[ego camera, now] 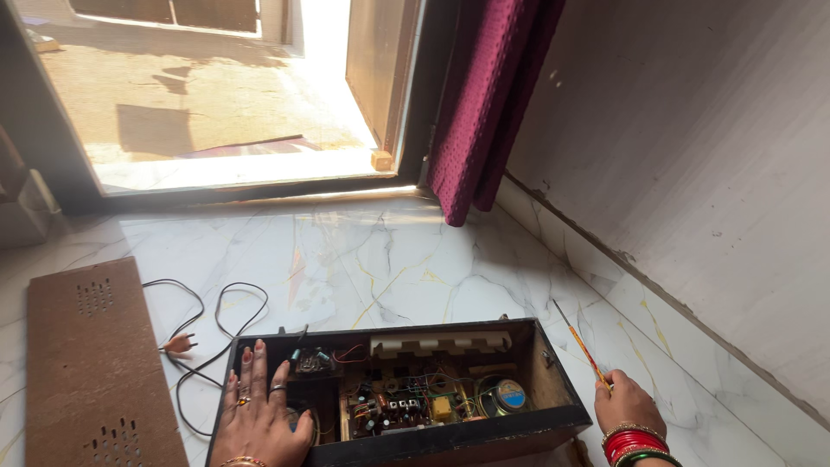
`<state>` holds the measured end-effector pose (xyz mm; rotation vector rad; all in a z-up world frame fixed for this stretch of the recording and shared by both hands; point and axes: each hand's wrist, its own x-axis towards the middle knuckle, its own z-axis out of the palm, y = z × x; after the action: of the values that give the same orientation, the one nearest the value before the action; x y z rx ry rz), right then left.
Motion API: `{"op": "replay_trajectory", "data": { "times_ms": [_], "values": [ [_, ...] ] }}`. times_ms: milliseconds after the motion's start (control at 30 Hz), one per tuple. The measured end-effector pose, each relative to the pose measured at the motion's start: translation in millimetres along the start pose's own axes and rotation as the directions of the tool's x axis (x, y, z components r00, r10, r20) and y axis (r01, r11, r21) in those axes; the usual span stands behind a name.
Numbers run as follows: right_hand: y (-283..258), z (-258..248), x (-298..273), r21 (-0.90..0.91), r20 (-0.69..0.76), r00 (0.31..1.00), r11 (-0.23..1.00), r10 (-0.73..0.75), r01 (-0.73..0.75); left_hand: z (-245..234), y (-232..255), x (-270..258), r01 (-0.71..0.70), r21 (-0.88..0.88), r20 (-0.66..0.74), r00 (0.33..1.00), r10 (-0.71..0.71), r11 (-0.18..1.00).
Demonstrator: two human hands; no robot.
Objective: The person handles a vintage Seiko radio on the floor, rotates it to show different sides, and uses a screwdriver to remove screws from the back panel. The back cover is removed, exposing the internal components.
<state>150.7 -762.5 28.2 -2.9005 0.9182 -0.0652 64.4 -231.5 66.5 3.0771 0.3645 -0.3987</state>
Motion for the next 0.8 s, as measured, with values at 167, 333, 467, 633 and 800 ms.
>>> {"op": "replay_trajectory", "data": {
  "times_ms": [167, 333, 467, 633, 800],
  "values": [
    [10, 12, 9, 0.128, 0.067, 0.998, 0.992, 0.011, -0.020, 2, -2, 5, 0.001, 0.000, 0.042, 0.999, -0.001, 1.000],
    [18, 39, 27, 0.119, 0.125, 0.992, 0.993, -0.006, -0.009, 6, -1, 3, 0.006, 0.002, 0.034, 0.999, -0.006, 1.000],
    [14, 58, 51, 0.097, 0.153, 0.987, 0.995, -0.052, 0.037, 8, -2, 6, 0.010, 0.027, 0.045, 0.999, -0.011, 1.000],
    [18, 76, 69, 0.017, 0.180, 0.979, 0.996, -0.092, 0.090, 23, -5, 7, -0.053, 0.036, -0.130, 0.990, 0.057, 0.998],
    [15, 82, 63, -0.006, 0.278, 0.959, 0.998, -0.056, 0.060, 25, -5, 7, -0.041, -0.009, -0.081, 0.996, 0.040, 0.999]
  ]
}}
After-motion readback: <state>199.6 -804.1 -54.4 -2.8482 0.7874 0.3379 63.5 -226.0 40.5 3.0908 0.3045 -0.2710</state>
